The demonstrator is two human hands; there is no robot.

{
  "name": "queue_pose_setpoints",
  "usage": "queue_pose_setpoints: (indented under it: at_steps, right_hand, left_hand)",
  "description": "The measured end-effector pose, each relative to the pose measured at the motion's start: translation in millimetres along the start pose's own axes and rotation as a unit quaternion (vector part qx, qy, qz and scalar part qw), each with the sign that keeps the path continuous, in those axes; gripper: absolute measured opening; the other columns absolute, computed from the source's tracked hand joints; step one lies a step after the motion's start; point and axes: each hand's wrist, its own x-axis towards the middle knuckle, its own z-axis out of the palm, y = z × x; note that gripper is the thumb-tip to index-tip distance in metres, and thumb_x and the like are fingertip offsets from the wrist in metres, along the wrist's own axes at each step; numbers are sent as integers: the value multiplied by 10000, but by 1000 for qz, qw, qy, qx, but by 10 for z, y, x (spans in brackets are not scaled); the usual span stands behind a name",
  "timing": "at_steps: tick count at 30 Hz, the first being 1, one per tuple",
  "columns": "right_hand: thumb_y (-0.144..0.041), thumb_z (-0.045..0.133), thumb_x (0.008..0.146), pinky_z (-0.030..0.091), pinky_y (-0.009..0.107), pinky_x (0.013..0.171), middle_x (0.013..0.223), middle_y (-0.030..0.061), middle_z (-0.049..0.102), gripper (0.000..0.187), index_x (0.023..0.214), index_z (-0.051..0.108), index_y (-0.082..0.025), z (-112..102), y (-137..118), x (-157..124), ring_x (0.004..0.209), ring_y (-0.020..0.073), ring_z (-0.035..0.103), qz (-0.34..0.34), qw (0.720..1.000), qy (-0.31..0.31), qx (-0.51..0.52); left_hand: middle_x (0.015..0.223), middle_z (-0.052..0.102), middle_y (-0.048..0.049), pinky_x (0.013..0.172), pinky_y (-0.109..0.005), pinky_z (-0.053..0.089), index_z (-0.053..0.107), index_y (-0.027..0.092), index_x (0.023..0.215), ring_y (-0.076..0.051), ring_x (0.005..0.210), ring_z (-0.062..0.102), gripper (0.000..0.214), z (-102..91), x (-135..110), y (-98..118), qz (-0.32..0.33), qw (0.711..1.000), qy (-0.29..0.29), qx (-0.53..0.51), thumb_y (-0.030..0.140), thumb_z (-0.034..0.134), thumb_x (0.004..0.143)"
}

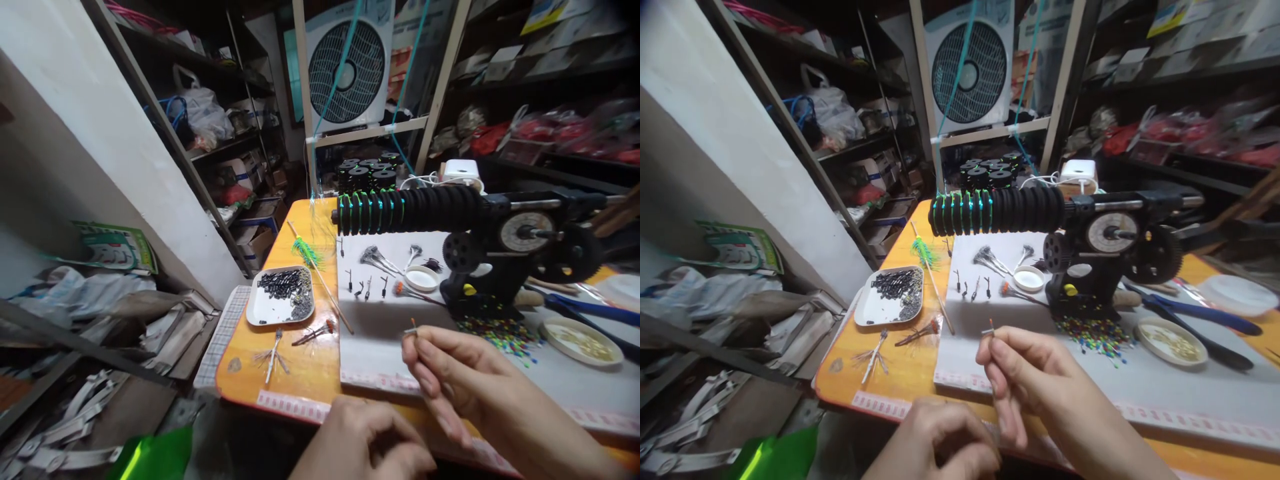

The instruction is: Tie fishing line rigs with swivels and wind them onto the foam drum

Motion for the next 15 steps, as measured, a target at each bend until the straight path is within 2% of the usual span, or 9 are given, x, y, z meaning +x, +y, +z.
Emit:
queue_pose_setpoints:
  at_steps: [2, 4, 5, 7, 9, 12, 15]
  right_hand:
    - [-552, 682, 847, 352, 173, 422, 597, -47, 554, 362, 846, 662, -190, -70, 5, 17, 410, 46, 452, -44, 992, 26, -111]
    - [-560, 630, 878, 440, 221, 556, 703, 8, 638, 380, 789, 670, -192, -160, 12, 50, 604, 119, 574, -115, 964, 40, -236]
    - [-559, 605, 893, 468, 243, 650, 763, 28, 670, 395, 753, 665, -195, -200, 17, 68, 729, 159, 617, -143, 946, 44, -289]
    - [-563, 555, 920, 476, 277, 773, 836, 42, 704, 400, 790, 683, -207, -259, 29, 98, 884, 209, 641, -166, 915, 46, -366]
    - [-571, 516, 936, 489, 296, 770, 829, 34, 714, 401, 956, 711, -221, -283, 38, 110, 849, 218, 662, -165, 893, 57, -415]
    - [-573, 483, 947, 518, 297, 728, 818, 33, 735, 432, 1026, 723, -222, -282, 38, 105, 799, 216, 691, -183, 869, 71, -454]
    - [-530, 461, 970, 557, 282, 692, 830, 42, 763, 420, 1021, 731, -213, -303, 42, 110, 775, 202, 722, -228, 831, 89, -500]
  left_hand:
    - [563, 605, -5, 496, -235, 418, 777, 156, 847, -98, 420, 485, 276, -171, 91, 130, 68, 995, 51, 44, 244, 525, 917]
    - [881, 717, -57, 573, -258, 482, 715, 208, 1178, -86, 470, 522, 342, -325, 252, 278, 137, 979, 141, 45, 312, 454, 984]
    - [952, 714, -67, 571, -255, 486, 669, 221, 1261, -86, 490, 536, 365, -384, 357, 354, 158, 971, 174, 44, 334, 457, 987]
    - [882, 687, -47, 497, -247, 463, 625, 203, 1314, -82, 449, 517, 399, -457, 599, 504, 180, 967, 180, 19, 356, 499, 967]
    - [759, 653, -11, 435, -238, 429, 583, 168, 1348, -81, 393, 494, 439, -479, 849, 635, 189, 967, 172, 11, 342, 522, 950]
    - [659, 608, 9, 417, -238, 392, 654, 106, 1201, -85, 370, 490, 351, -478, 1133, 758, 203, 962, 185, 4, 293, 543, 925]
    - [579, 540, 27, 483, -259, 399, 711, 121, 910, -103, 433, 486, 221, -480, 1203, 759, 230, 948, 222, -2, 308, 594, 900]
